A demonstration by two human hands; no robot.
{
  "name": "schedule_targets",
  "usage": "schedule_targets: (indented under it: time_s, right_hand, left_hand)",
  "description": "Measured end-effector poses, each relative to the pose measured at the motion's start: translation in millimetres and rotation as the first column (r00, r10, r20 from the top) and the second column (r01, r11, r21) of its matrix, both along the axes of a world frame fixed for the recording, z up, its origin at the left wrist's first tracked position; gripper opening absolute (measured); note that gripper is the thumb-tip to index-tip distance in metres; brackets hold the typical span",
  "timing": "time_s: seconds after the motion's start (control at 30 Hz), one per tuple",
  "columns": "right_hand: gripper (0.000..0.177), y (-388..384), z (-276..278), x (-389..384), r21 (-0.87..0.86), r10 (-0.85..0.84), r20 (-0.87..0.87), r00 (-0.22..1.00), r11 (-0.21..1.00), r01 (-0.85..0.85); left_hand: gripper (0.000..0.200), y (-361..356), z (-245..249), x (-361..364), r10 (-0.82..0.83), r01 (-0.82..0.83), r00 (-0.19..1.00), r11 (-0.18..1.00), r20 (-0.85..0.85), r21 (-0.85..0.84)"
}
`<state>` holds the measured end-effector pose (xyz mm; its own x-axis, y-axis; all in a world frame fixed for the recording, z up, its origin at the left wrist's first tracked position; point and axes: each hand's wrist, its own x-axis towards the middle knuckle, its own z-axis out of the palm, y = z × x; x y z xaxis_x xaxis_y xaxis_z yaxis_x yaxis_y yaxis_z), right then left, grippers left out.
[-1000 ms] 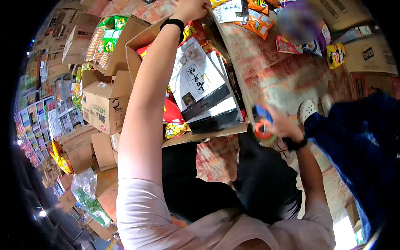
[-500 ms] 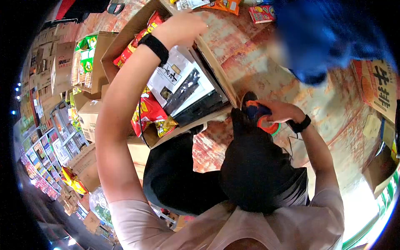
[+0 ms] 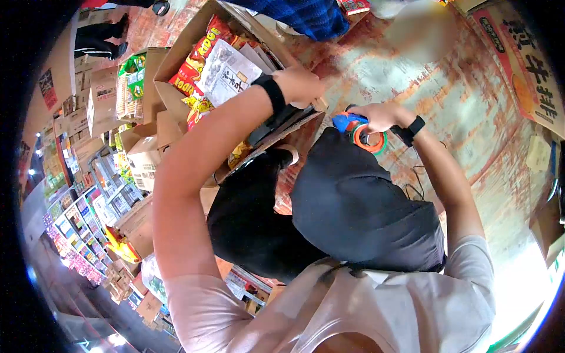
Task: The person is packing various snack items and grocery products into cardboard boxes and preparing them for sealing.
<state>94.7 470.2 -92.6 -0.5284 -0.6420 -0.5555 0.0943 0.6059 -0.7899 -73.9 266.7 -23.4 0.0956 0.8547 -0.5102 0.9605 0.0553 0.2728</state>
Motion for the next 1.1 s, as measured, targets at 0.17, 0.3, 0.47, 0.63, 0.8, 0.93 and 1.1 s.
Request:
schedule_targets:
  time_s: [0.17,0.3,0.47,0.63,0.8,0.93,1.1]
  right_hand:
    - [0.068,-5,2,-2,0.031,-0.029,0.083,0.996,0.999,0.026]
    - [0.064,-5,3,-5,0.052,0.011,0.075,0.997,0.999,-0.015]
    - [0.056,-10,-30,-10,-0.018,0.007,0.007,1.000,1.000,-0.006]
    - [0.064,-3,-9,-9,0.013,-0.031,-0.029,0.999,0.999,0.032]
    - [0.073,9,-7,0,-0.054,-0.210,0.126,0.970,0.974,0.218]
    - [0.081,31,-15,-4,-0.029,-0.398,-0.009,0.917,0.917,0.397]
    - [0.080,71,-24,-37,-0.095,-0.462,0.009,0.887,0.882,0.461]
  left_hand:
    - [0.020,5,5,10,-0.014,0.019,0.999,0.991,0.032,-0.130]
    - [0.017,0,59,38,0.175,-0.151,0.962,0.980,0.211,-0.126]
    - [0.031,-21,51,71,0.077,0.012,0.964,0.944,-0.254,0.331]
    - [0.020,-16,27,55,0.092,-0.082,0.933,0.996,-0.349,0.042]
    - [0.016,9,26,33,0.129,-0.035,0.936,0.960,-0.328,0.278]
    - [0.014,55,41,13,0.230,-0.176,0.910,0.967,-0.344,0.183]
    - [0.017,90,25,-39,0.313,-0.222,0.902,0.927,-0.296,0.302]
